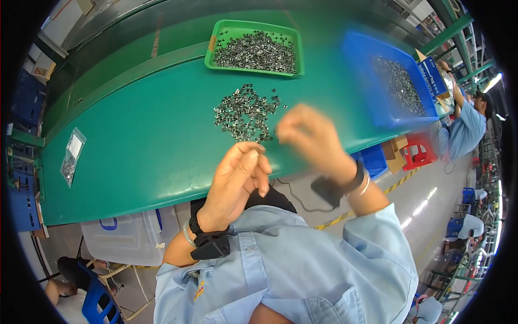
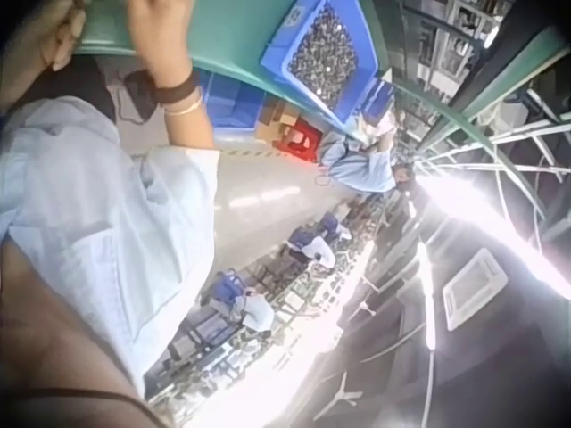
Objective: Sorting and inspecting small electronic components on an assembly line conveyor belt.
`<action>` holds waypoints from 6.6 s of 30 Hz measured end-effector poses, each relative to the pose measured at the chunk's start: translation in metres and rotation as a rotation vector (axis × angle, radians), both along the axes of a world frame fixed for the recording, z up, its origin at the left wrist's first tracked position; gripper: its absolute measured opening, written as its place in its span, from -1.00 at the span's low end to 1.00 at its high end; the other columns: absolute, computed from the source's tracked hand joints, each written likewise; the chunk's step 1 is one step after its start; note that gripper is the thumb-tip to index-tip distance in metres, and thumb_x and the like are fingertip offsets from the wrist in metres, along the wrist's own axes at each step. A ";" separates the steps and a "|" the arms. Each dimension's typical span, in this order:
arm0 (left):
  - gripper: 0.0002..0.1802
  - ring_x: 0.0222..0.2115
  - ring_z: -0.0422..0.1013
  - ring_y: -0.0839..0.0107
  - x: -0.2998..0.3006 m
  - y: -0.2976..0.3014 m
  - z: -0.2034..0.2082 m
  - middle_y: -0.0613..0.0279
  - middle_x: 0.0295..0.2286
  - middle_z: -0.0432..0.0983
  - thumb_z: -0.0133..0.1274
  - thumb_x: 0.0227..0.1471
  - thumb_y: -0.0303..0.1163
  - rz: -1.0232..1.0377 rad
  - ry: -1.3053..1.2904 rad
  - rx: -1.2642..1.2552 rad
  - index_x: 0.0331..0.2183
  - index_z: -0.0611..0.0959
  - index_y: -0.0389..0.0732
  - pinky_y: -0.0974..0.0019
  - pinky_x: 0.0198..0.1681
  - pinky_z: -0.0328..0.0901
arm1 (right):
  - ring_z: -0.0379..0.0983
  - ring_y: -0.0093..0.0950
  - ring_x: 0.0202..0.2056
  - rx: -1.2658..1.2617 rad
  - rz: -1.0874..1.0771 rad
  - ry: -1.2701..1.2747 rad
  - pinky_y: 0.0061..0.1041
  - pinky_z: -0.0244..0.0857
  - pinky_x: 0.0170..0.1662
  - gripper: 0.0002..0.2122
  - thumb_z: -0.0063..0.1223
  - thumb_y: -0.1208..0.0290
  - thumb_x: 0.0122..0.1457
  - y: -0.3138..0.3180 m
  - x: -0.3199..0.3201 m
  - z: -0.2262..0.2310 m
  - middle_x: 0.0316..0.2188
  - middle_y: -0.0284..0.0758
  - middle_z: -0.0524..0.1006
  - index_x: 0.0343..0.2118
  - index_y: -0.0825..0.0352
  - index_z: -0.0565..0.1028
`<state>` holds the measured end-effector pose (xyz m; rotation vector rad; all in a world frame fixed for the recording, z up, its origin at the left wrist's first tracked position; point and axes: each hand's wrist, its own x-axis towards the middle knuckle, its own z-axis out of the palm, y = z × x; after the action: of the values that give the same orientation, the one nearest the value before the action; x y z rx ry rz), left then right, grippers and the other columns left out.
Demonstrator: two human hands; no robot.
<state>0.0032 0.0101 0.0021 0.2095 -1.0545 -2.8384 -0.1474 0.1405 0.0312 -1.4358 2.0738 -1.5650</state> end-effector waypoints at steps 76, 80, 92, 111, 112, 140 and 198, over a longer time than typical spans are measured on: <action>-0.84 -0.65 0.31 0.47 0.005 0.011 0.000 0.24 -0.54 0.43 -0.07 0.16 -0.31 -0.054 -0.003 0.024 -0.35 0.39 -0.19 0.37 -0.60 0.19 | 0.42 -0.41 -0.42 -0.159 0.034 0.171 -0.50 0.31 -0.39 -0.79 0.21 0.65 -0.12 0.014 0.044 -0.016 -0.46 -0.33 0.49 -0.38 0.32 0.47; -0.84 -0.64 0.33 0.45 0.005 0.012 -0.003 0.24 -0.55 0.43 -0.05 0.15 -0.31 -0.117 0.036 0.215 -0.36 0.41 -0.19 0.36 -0.55 0.25 | 0.43 -0.43 -0.43 -0.188 0.042 0.115 -0.51 0.31 -0.41 -0.83 0.18 0.63 -0.07 0.014 0.048 -0.015 -0.48 -0.32 0.48 -0.39 0.32 0.46; -0.82 -0.60 0.34 0.47 -0.004 0.002 0.002 0.22 -0.48 0.42 -0.09 0.17 -0.31 -0.108 -0.004 0.042 -0.25 0.40 -0.22 0.37 -0.54 0.27 | 0.43 -0.44 -0.42 -0.084 0.094 0.150 -0.54 0.32 -0.36 -0.87 0.18 0.61 -0.05 0.009 0.021 -0.007 -0.47 -0.32 0.49 -0.43 0.33 0.45; -0.78 -0.56 0.38 0.41 -0.006 -0.011 -0.009 0.14 -0.43 0.42 -0.15 0.19 -0.36 -0.148 0.045 0.140 -0.14 0.37 -0.24 0.33 -0.49 0.31 | 0.46 -0.25 -0.35 0.484 0.065 0.560 -0.39 0.34 -0.27 -0.85 0.08 0.48 0.03 -0.049 -0.094 -0.003 -0.39 -0.20 0.50 -0.33 0.40 0.46; -0.78 -0.54 0.39 0.42 -0.006 -0.012 -0.009 0.16 -0.43 0.42 -0.14 0.19 -0.35 -0.162 0.053 0.142 -0.14 0.37 -0.23 0.34 -0.47 0.32 | 0.46 -0.24 -0.35 0.495 0.067 0.560 -0.38 0.34 -0.27 -0.86 0.07 0.49 0.03 -0.050 -0.093 -0.003 -0.40 -0.19 0.50 -0.34 0.40 0.45; -0.78 -0.54 0.39 0.51 -0.002 -0.005 0.006 0.22 -0.43 0.44 -0.13 0.20 -0.31 -0.107 -0.063 -0.120 -0.24 0.43 -0.28 0.44 -0.51 0.31 | 0.37 -0.39 -0.52 0.309 0.238 0.617 -0.41 0.22 -0.45 -0.74 0.13 0.49 -0.05 -0.006 0.023 0.043 -0.52 -0.37 0.47 -0.24 0.28 0.45; -0.83 -0.67 0.31 0.45 0.005 0.006 0.004 0.23 -0.57 0.39 -0.15 0.20 -0.31 -0.057 0.002 0.036 -0.28 0.40 -0.22 0.40 -0.60 0.23 | 0.42 -0.52 -0.40 -0.133 0.036 -0.097 -0.56 0.32 -0.36 -0.87 0.12 0.63 0.02 0.014 0.041 -0.018 -0.45 -0.34 0.49 -0.38 0.33 0.43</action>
<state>0.0079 0.0161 0.0057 0.1819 -1.0255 -2.9099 -0.1063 0.1548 0.0135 -1.4001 1.9114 -1.7514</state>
